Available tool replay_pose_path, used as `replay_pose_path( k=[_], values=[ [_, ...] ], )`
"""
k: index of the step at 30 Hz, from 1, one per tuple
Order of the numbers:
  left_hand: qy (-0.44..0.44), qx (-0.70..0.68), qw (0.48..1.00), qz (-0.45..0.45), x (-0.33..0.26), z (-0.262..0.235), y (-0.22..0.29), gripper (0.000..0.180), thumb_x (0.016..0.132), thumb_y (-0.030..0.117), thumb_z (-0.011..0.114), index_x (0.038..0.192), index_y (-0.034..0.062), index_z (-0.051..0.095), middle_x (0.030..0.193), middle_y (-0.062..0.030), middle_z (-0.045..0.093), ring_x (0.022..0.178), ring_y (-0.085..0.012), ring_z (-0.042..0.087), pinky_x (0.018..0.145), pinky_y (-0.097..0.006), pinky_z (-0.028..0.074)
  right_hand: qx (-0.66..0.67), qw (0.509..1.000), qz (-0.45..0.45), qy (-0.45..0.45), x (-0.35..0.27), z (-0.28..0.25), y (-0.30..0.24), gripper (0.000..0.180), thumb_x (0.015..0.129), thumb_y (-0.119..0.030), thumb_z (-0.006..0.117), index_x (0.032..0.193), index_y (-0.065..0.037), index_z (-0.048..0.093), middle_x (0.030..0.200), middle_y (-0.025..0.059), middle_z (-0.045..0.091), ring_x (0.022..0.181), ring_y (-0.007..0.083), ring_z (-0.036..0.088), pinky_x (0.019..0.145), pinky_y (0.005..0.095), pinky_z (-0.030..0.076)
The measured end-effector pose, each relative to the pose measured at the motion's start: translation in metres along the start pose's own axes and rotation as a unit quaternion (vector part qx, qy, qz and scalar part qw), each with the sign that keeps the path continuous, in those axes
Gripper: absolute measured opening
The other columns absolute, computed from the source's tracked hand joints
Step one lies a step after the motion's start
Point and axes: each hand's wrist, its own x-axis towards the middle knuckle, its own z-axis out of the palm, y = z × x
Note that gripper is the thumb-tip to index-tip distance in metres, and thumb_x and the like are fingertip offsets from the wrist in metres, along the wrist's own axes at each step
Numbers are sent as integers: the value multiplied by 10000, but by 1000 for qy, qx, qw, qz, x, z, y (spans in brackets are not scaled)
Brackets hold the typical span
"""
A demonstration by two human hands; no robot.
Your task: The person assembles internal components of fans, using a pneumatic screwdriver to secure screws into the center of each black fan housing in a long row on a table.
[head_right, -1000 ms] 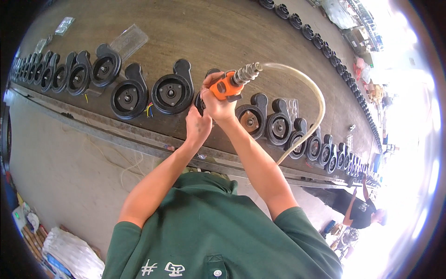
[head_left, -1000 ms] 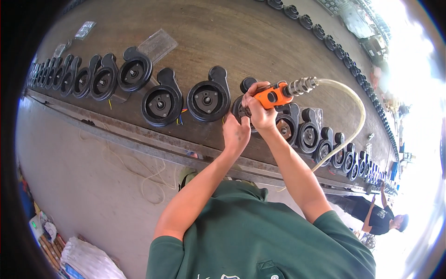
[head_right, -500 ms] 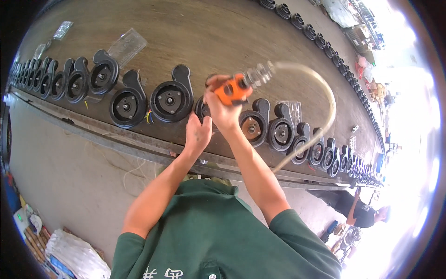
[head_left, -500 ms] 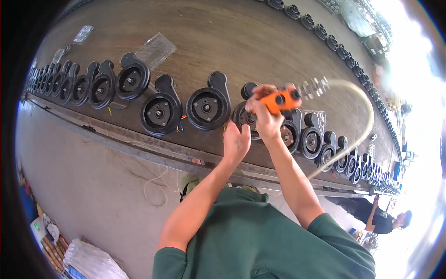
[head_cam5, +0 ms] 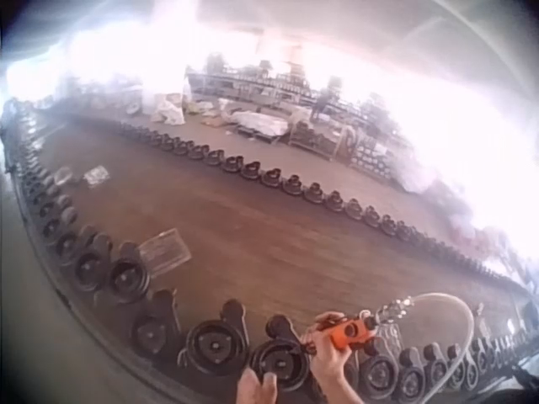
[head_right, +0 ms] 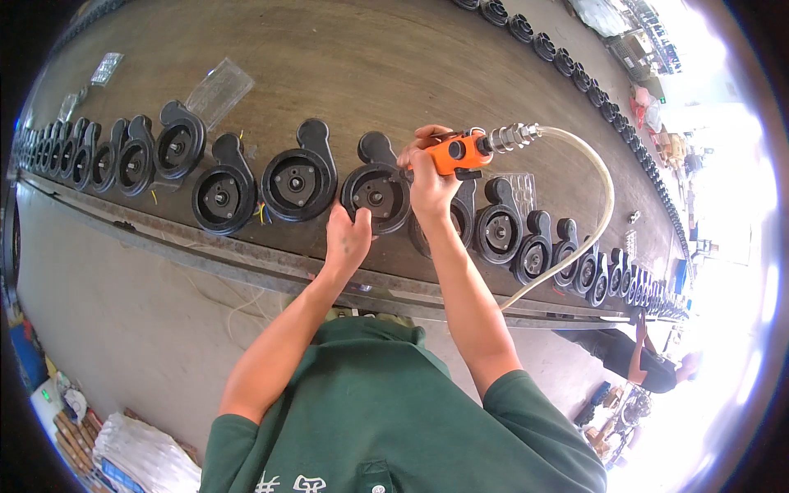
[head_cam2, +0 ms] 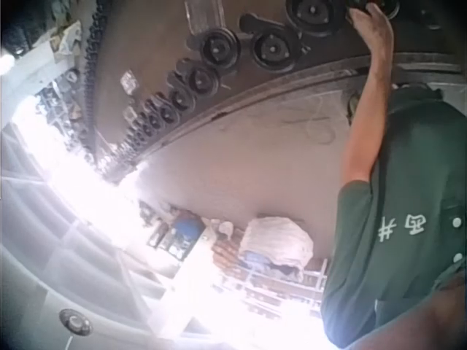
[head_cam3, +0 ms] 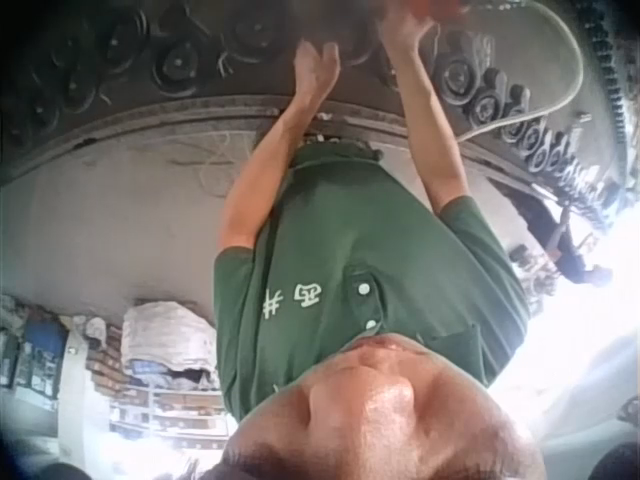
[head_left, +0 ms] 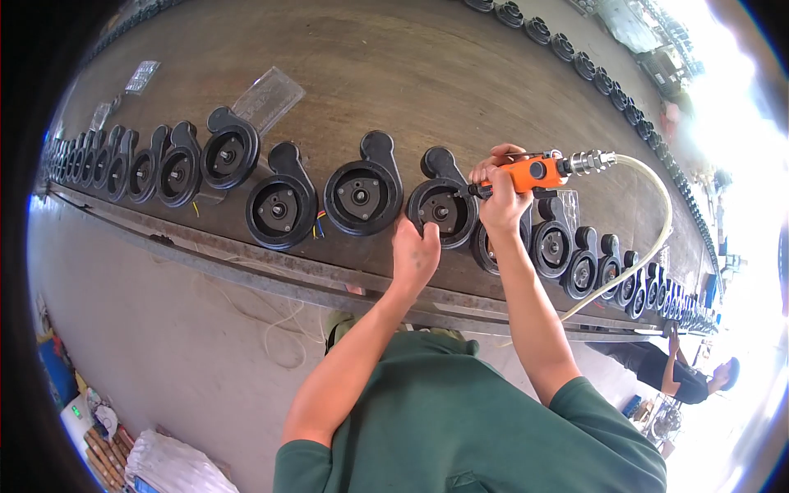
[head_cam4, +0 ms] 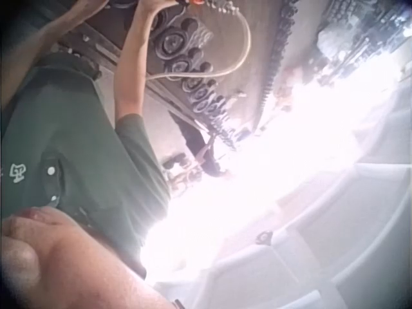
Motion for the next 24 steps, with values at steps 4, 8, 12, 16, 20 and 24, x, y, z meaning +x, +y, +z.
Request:
replay_pose_path(
  k=[4, 8, 12, 16, 20, 24],
  values=[
    [17, 10, 1000, 5, -1, 1, 0, 398, 904, 137, 563, 1216, -110, 564, 1078, -318, 690, 1043, -473, 677, 939, -460, 523, 6, 1000, 3, 2, 2, 1, -1, 273, 842, 34, 515, 1112, 28, 555, 754, 77, 541, 647, 174, 527, 649, 367, 487],
    [17, 5, 1000, 14, -1, 1, 0, 396, 903, 135, 564, 1218, -105, 562, 1078, -317, 690, 1042, -475, 675, 940, -457, 523, 18, 1000, 9, -20, 0, -2, 1, 269, 845, 31, 514, 1112, 23, 548, 757, 78, 543, 648, 175, 529, 651, 367, 489],
    [14, 12, 1000, 13, -1, 0, -5, 395, 902, 130, 565, 1224, -97, 561, 1086, -314, 689, 1048, -471, 675, 940, -454, 523, -5, 999, 8, -48, -4, -4, 3, 252, 847, 34, 516, 1097, 8, 540, 767, 77, 552, 671, 173, 541, 670, 361, 495],
    [27, -12, 999, 31, -4, 2, 2, 390, 897, 129, 566, 1222, -88, 565, 1080, -304, 693, 1040, -467, 678, 934, -454, 526, -8, 994, 14, -108, -8, 0, 7, 218, 846, 50, 524, 1054, -15, 528, 781, 73, 564, 702, 173, 561, 696, 351, 503],
    [30, 1, 999, 31, -1, 3, -4, 382, 894, 129, 568, 1214, -79, 580, 1093, -299, 696, 1045, -464, 677, 936, -455, 527, -43, 993, 9, -106, -6, 5, 10, 182, 862, 69, 558, 1013, -30, 529, 859, 75, 582, 717, 175, 586, 691, 339, 510],
    [37, 12, 999, 21, 0, 6, -4, 374, 893, 133, 568, 1206, -70, 597, 1112, -299, 696, 1065, -460, 671, 953, -455, 522, -29, 996, 10, -82, -3, 1, 14, 201, 857, 83, 563, 1027, -21, 543, 877, 78, 583, 711, 179, 593, 673, 337, 510]
  ],
)
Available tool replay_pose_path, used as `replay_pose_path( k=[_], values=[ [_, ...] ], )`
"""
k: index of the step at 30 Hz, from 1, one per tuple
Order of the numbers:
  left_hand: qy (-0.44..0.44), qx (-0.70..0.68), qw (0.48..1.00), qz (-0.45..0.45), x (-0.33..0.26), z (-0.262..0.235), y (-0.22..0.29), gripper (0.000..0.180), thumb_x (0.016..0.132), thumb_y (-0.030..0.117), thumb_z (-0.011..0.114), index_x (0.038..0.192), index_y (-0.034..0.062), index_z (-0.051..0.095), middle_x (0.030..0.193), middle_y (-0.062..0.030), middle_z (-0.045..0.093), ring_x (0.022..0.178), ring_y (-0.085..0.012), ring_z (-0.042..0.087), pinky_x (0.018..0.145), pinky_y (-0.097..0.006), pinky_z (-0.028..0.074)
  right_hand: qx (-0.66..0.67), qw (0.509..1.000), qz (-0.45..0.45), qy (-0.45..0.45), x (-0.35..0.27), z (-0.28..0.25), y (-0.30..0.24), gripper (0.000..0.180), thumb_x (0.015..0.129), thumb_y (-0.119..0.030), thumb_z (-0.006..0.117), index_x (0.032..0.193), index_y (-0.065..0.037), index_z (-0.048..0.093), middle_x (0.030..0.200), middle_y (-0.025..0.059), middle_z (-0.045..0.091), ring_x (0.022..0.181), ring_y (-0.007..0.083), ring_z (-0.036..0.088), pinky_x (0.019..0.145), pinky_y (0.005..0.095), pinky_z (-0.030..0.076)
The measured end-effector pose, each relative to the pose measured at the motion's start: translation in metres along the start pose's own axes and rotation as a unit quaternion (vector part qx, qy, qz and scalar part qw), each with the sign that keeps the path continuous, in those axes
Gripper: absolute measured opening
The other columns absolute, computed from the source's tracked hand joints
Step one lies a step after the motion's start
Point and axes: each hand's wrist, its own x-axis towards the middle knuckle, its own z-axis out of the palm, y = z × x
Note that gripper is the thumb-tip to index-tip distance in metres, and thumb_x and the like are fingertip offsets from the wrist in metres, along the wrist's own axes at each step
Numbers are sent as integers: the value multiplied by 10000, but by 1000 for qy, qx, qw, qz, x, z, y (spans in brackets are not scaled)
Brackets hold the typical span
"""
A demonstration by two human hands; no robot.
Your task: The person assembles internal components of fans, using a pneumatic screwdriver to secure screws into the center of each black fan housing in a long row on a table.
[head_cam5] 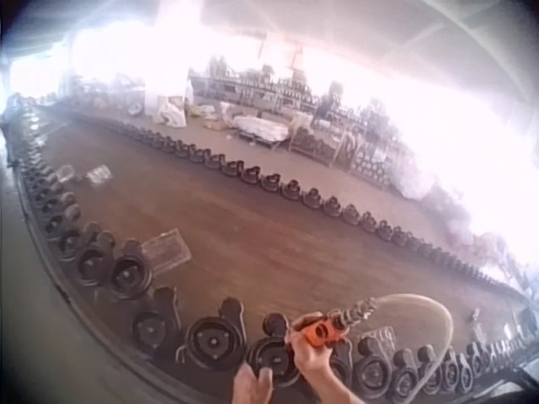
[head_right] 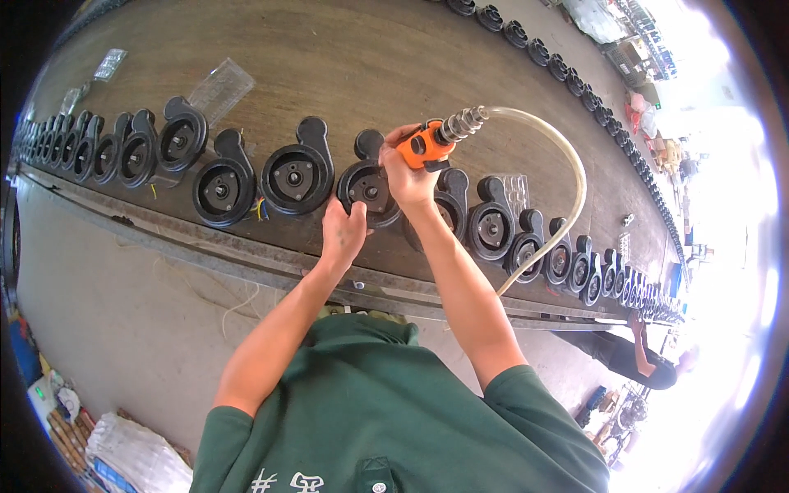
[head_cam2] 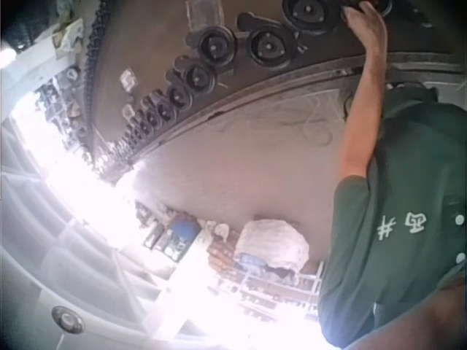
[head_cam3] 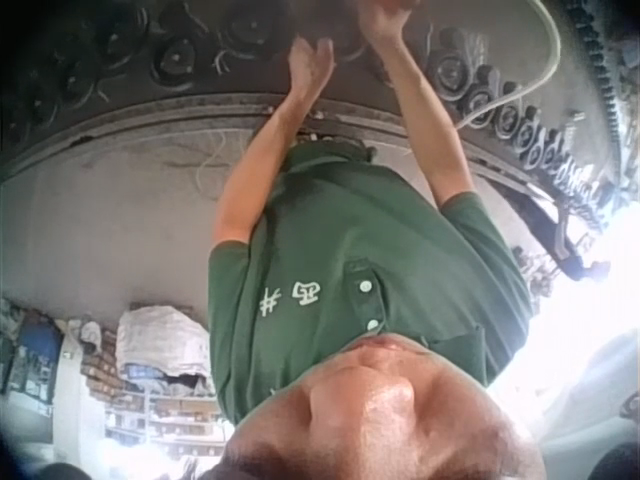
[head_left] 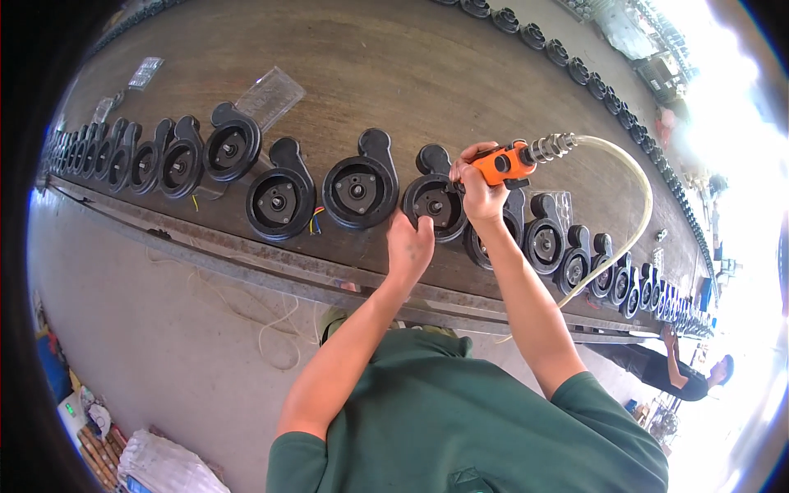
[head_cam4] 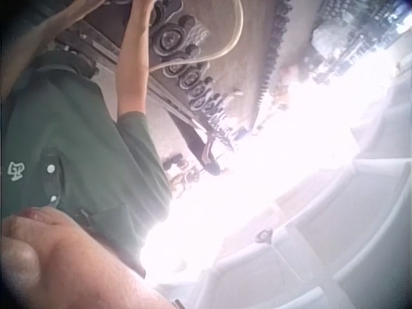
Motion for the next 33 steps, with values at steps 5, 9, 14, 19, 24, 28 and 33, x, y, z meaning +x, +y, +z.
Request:
replay_pose_path(
  k=[5, 9, 14, 19, 24, 28, 33],
  values=[
    [-4, -31, 999, 7, 1, 0, -2, 392, 889, 144, 566, 1210, -79, 597, 1123, -303, 695, 1078, -458, 669, 974, -455, 515, -22, 999, -26, 25, 0, 7, -20, 274, 829, 72, 537, 1098, 29, 564, 766, 63, 557, 678, 178, 572, 655, 339, 504],
    [2, -26, 1000, -9, 8, 2, -15, 406, 893, 154, 560, 1215, -89, 597, 1139, -310, 688, 1092, -458, 666, 987, -461, 509, 42, 998, -39, 33, -24, 12, -45, 293, 828, 16, 513, 1119, 48, 526, 738, 71, 540, 647, 174, 537, 664, 359, 509],
    [-5, -14, 1000, -21, 6, 3, -16, 405, 901, 158, 562, 1213, -99, 597, 1162, -316, 679, 1097, -453, 665, 987, -464, 507, 28, 998, -8, 52, -46, -8, -38, 280, 830, 3, 496, 1107, 34, 528, 733, 81, 543, 642, 169, 528, 663, 355, 506],
    [-13, -30, 999, -38, 5, 1, -12, 404, 908, 155, 567, 1224, -95, 595, 1160, -309, 681, 1093, -445, 670, 982, -462, 509, 53, 997, 2, 63, -53, -11, -29, 273, 836, -2, 486, 1104, 30, 527, 738, 84, 557, 643, 163, 519, 658, 351, 499],
    [-1, -19, 999, -30, 7, 0, -15, 430, 906, 157, 567, 1256, -93, 578, 1161, -309, 681, 1087, -442, 673, 980, -459, 509, 45, 999, -5, 26, -53, -10, -25, 274, 827, 27, 487, 1098, 22, 523, 747, 76, 559, 649, 161, 522, 656, 347, 497],
    [-25, -17, 999, -41, 3, -4, -8, 460, 904, 153, 561, 1293, -92, 556, 1178, -307, 672, 1103, -441, 664, 991, -450, 504, 3, 1000, 13, -15, -60, -5, -23, 275, 816, 62, 500, 1086, 8, 519, 752, 67, 557, 669, 161, 542, 664, 340, 505],
    [-11, -39, 999, -13, 2, 1, -13, 467, 895, 130, 556, 1309, -87, 547, 1218, -306, 656, 1128, -448, 647, 1015, -451, 486, -35, 999, 23, -32, -64, -7, -16, 247, 817, 67, 515, 1054, -2, 520, 775, 73, 567, 703, 166, 573, 677, 322, 512]
  ],
)
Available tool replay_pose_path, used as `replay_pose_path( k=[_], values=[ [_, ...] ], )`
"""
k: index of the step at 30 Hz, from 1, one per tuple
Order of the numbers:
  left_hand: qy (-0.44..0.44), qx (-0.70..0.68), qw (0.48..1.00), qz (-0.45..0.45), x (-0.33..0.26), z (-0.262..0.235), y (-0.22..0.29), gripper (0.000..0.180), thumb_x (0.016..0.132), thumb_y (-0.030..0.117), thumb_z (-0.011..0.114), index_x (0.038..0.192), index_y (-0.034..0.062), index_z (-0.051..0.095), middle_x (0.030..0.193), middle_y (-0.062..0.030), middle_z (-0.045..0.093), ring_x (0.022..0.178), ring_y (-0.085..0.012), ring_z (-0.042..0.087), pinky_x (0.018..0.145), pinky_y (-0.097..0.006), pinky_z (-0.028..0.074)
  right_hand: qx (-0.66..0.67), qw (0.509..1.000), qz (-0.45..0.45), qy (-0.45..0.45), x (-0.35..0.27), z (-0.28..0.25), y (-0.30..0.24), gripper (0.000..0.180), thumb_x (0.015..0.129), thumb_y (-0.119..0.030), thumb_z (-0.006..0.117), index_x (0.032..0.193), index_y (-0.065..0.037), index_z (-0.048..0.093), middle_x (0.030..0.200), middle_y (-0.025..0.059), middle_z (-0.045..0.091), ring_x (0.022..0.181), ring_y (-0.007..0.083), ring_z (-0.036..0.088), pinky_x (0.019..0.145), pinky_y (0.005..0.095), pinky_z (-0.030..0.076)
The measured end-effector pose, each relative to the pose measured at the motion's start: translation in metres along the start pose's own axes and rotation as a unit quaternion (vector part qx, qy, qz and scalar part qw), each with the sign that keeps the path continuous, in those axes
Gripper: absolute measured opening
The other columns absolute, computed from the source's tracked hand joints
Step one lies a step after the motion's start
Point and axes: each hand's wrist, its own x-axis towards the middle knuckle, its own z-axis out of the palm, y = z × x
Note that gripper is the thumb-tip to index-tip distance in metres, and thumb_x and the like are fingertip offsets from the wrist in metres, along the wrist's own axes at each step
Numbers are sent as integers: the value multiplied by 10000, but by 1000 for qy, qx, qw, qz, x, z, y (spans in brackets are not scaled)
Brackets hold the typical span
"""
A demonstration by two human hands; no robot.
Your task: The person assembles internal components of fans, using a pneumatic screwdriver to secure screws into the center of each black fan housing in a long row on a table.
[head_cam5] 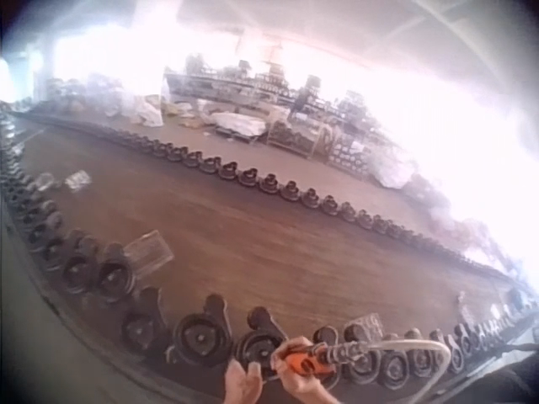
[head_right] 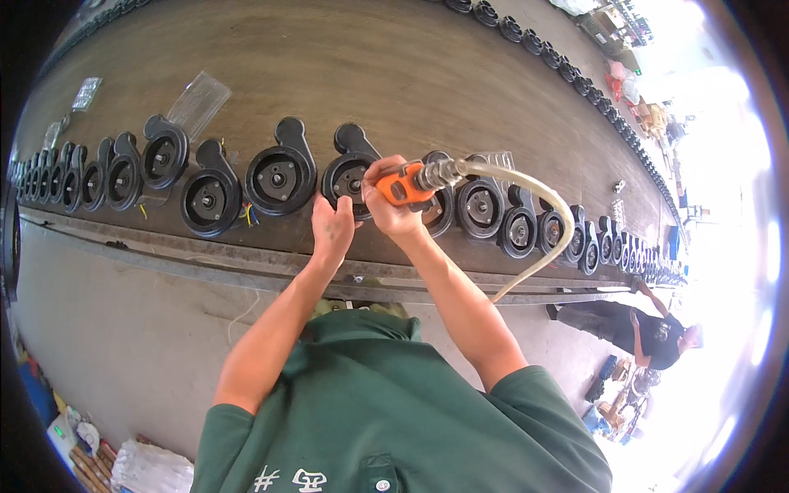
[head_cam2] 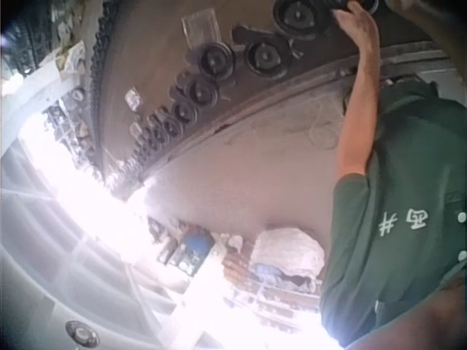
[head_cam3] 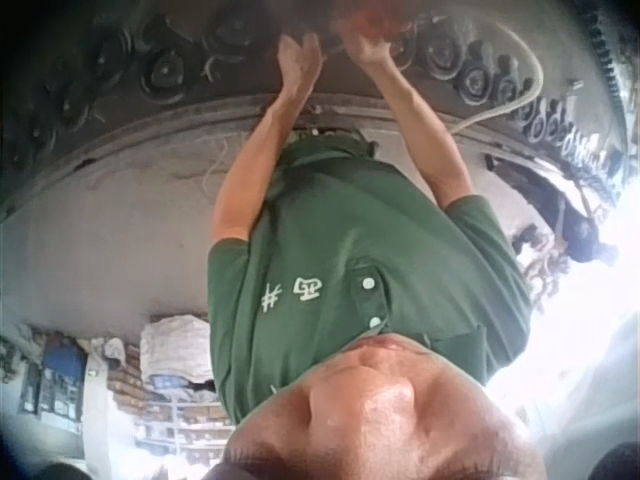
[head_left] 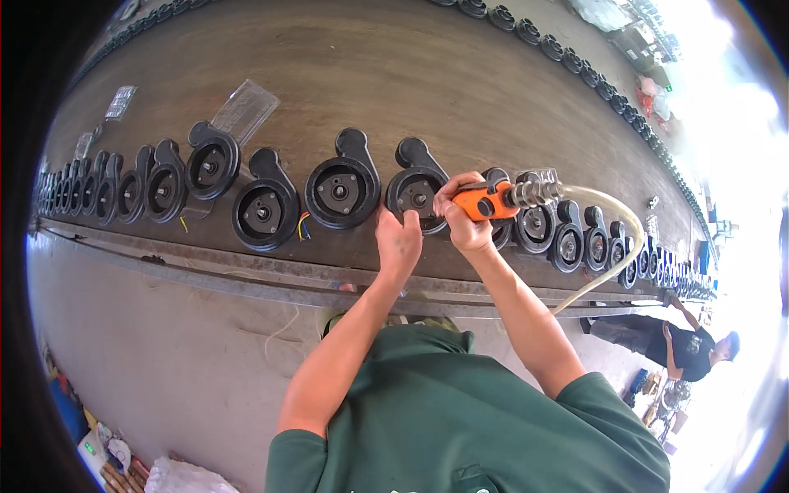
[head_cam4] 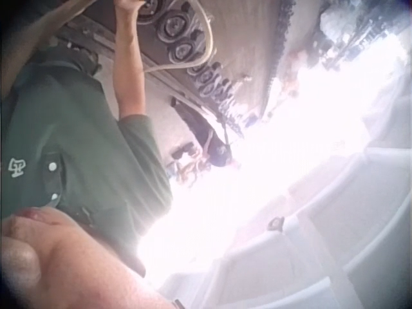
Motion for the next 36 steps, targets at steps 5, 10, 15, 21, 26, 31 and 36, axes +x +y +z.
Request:
replay_pose_path(
  k=[5, 10, 15, 21, 26, 31, 36],
  values=[
    [-24, -32, 999, -11, -6, 2, -1, 452, 988, 232, 590, 1326, -54, 499, 1119, -194, 666, 958, -318, 692, 834, -391, 551, -64, 997, -24, 30, 2, -1, -10, 288, 818, 64, 514, 1105, 39, 519, 782, 67, 578, 701, 162, 573, 680, 313, 509],
    [-74, -119, 955, -261, -64, -10, 12, 412, 1072, 418, 560, 1228, 37, 554, 1006, -76, 662, 792, -157, 684, 676, -298, 568, 61, 990, -107, 62, -1, 5, -67, 328, 777, 96, 528, 1096, 24, 497, 719, 76, 550, 641, 182, 539, 659, 376, 514],
    [-251, 212, 936, 125, -87, 13, 50, 141, 954, 122, 706, 1066, 36, 713, 962, -67, 712, 871, -192, 670, 770, -332, 541, 138, 975, -166, 55, -17, -62, -88, 298, 824, 60, 575, 1115, 25, 520, 785, 56, 608, 721, 141, 605, 695, 312, 533],
    [-197, 546, 733, 354, -53, 56, 80, 446, 835, 276, 808, 1242, 107, 746, 1452, -190, 531, 1346, -398, 450, 1101, -519, 403, 137, 971, -140, 138, -52, -135, -86, 288, 832, 37, 546, 1116, 8, 511, 786, 59, 596, 728, 152, 589, 724, 310, 504],
    [-201, 595, 697, 346, -50, 74, 80, 427, 842, 329, 801, 1218, 128, 769, 1549, -221, 464, 1402, -422, 410, 1142, -524, 375, 153, 964, -141, 165, -65, -151, -88, 261, 872, -15, 525, 1127, 36, 503, 740, 66, 542, 641, 155, 500, 654, 348, 487],
    [-210, 627, 639, 393, -39, 71, 90, 470, 813, 342, 827, 1251, 185, 759, 1567, -233, 445, 1430, -454, 388, 1152, -526, 362, 191, 959, -123, 170, -73, -158, -80, 268, 866, 24, 550, 1132, 5, 525, 795, 49, 614, 734, 124, 595, 698, 287, 502],
    [-232, 629, 643, 371, -33, 72, 93, 604, 740, 331, 887, 1315, 237, 726, 1593, -221, 422, 1459, -454, 359, 1169, -534, 351, 183, 959, -109, 184, -68, -149, -75, 257, 881, 13, 533, 1137, 25, 513, 766, 63, 571, 686, 146, 546, 677, 325, 494]
  ],
)
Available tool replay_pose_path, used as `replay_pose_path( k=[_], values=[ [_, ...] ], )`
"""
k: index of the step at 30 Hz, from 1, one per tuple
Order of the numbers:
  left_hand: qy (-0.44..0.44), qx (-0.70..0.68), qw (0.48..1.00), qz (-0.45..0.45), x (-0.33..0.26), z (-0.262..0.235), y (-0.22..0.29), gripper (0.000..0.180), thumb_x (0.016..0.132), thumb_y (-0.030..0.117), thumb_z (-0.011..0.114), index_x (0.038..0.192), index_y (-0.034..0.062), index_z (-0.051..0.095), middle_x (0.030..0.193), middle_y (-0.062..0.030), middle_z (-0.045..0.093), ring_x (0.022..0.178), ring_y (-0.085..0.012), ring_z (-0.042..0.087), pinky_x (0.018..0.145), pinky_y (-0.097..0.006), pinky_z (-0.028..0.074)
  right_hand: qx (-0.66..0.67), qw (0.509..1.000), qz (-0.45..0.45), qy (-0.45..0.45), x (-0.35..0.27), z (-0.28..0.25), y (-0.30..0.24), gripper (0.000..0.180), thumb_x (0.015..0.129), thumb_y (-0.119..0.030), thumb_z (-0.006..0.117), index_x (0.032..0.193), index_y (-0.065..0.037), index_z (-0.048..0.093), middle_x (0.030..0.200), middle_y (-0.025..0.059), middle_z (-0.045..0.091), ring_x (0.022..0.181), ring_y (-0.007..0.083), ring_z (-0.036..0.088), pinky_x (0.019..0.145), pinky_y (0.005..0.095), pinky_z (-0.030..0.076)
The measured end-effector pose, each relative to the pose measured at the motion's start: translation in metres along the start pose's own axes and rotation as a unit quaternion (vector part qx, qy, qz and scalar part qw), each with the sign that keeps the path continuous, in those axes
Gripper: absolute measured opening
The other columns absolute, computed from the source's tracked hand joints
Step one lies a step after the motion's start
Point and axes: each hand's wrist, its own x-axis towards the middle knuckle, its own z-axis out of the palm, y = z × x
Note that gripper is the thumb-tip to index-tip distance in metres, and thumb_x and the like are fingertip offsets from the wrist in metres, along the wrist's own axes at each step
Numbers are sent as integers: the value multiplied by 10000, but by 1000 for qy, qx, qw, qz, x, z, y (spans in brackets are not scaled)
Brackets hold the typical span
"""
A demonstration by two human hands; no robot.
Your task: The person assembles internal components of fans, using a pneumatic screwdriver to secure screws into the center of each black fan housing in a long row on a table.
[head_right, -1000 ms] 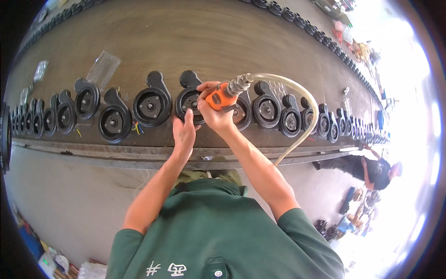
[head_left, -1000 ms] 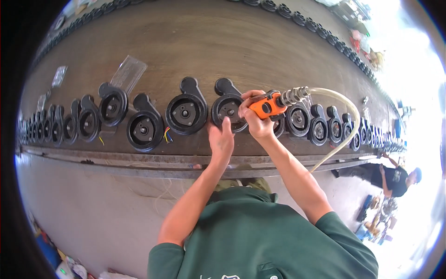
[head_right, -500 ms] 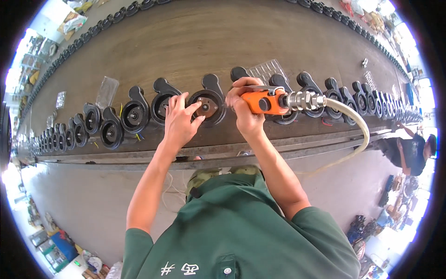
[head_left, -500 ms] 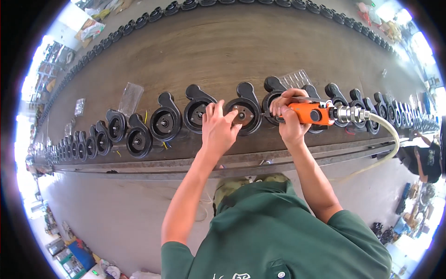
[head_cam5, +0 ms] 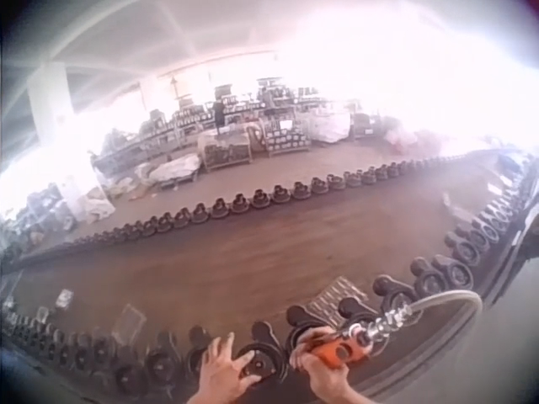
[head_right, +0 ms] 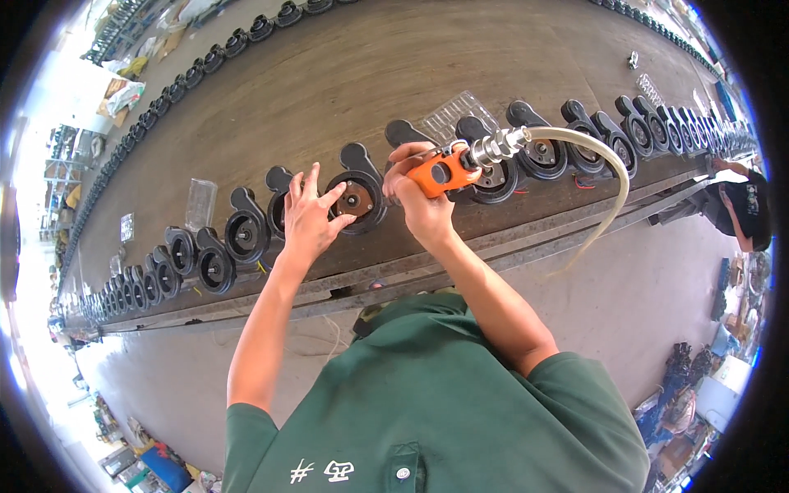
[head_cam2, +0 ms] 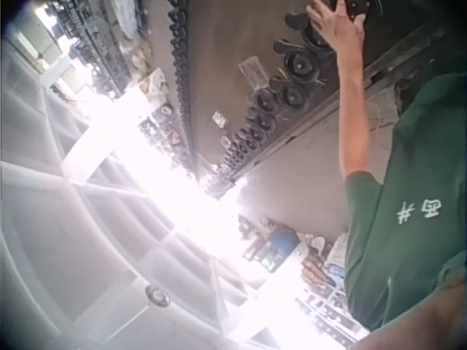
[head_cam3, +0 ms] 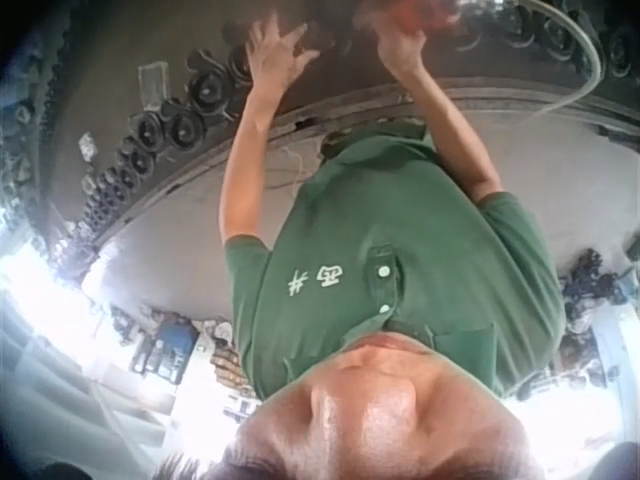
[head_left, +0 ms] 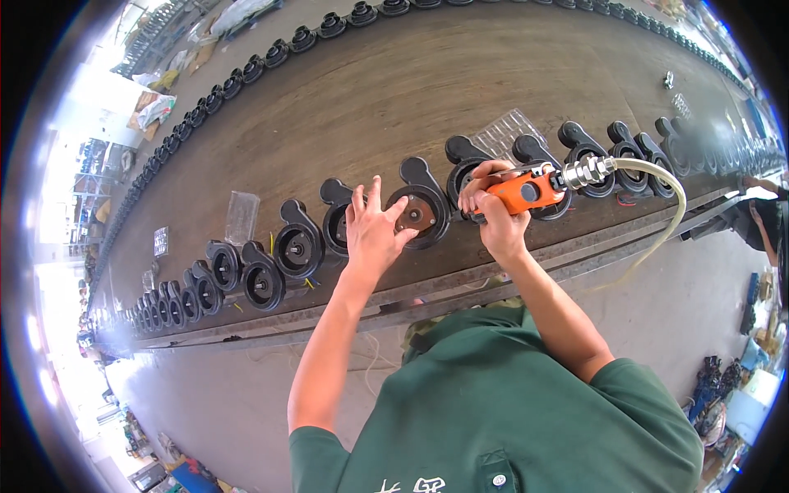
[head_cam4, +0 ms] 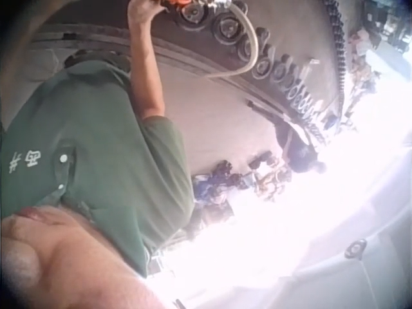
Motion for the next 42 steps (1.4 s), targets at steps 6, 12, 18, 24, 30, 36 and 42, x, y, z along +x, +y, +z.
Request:
replay_pose_path(
  k=[6, 12, 18, 24, 30, 36, 42],
  values=[
    [-21, -28, 999, -8, 7, -2, 2, 639, 700, 335, 911, 1310, 260, 738, 1608, -196, 418, 1462, -445, 358, 1174, -534, 347, -23, 999, 7, 23, 4, 13, 14, 242, 888, 18, 509, 1130, 27, 515, 759, 74, 553, 676, 154, 524, 692, 358, 505],
    [-37, 0, 999, -3, 16, -3, -6, 657, 652, 375, 932, 1280, 309, 754, 1562, -169, 491, 1454, -417, 386, 1162, -512, 360, -43, 999, 21, -2, 11, 24, 34, 240, 906, 27, 511, 1145, 21, 501, 771, 72, 573, 709, 154, 552, 728, 350, 514],
    [-25, 41, 998, 34, 25, 0, -11, 524, 650, 412, 916, 1144, 281, 800, 1119, -62, 709, 1280, -321, 553, 1008, -475, 440, -98, 995, 29, -23, 13, 21, 54, 246, 902, 43, 526, 1146, 17, 506, 789, 75, 596, 725, 161, 580, 736, 334, 518],
    [-53, 93, 994, 9, 26, 7, 0, 360, 676, 414, 904, 945, 198, 800, 1031, -46, 733, 1186, -286, 612, 1007, -467, 447, -132, 990, 33, -33, 15, 14, 64, 247, 887, 45, 526, 1133, 29, 516, 778, 72, 596, 705, 164, 581, 721, 330, 519],
    [-90, 104, 991, -1, 29, 3, 5, 381, 698, 418, 894, 1007, 214, 805, 1040, -54, 721, 1167, -272, 612, 988, -459, 457, -102, 995, 16, -17, 39, 22, 65, 231, 901, 28, 519, 1131, 43, 535, 767, 74, 591, 693, 165, 584, 704, 333, 528],
    [-91, 131, 987, 8, 29, -1, 7, 371, 698, 395, 898, 1017, 228, 809, 1021, -60, 717, 1134, -269, 624, 940, -445, 480, -78, 997, 5, -13, 53, 31, 69, 227, 868, 61, 559, 1094, 42, 557, 785, 58, 613, 679, 132, 610, 651, 290, 529],
    [-96, 126, 987, 8, 30, 1, 7, 361, 691, 393, 900, 996, 222, 811, 1016, -66, 714, 1121, -270, 623, 931, -445, 477, -87, 996, 11, -19, 51, 28, 71, 225, 879, 52, 547, 1104, 44, 555, 778, 60, 604, 685, 144, 599, 680, 303, 526]
  ],
)
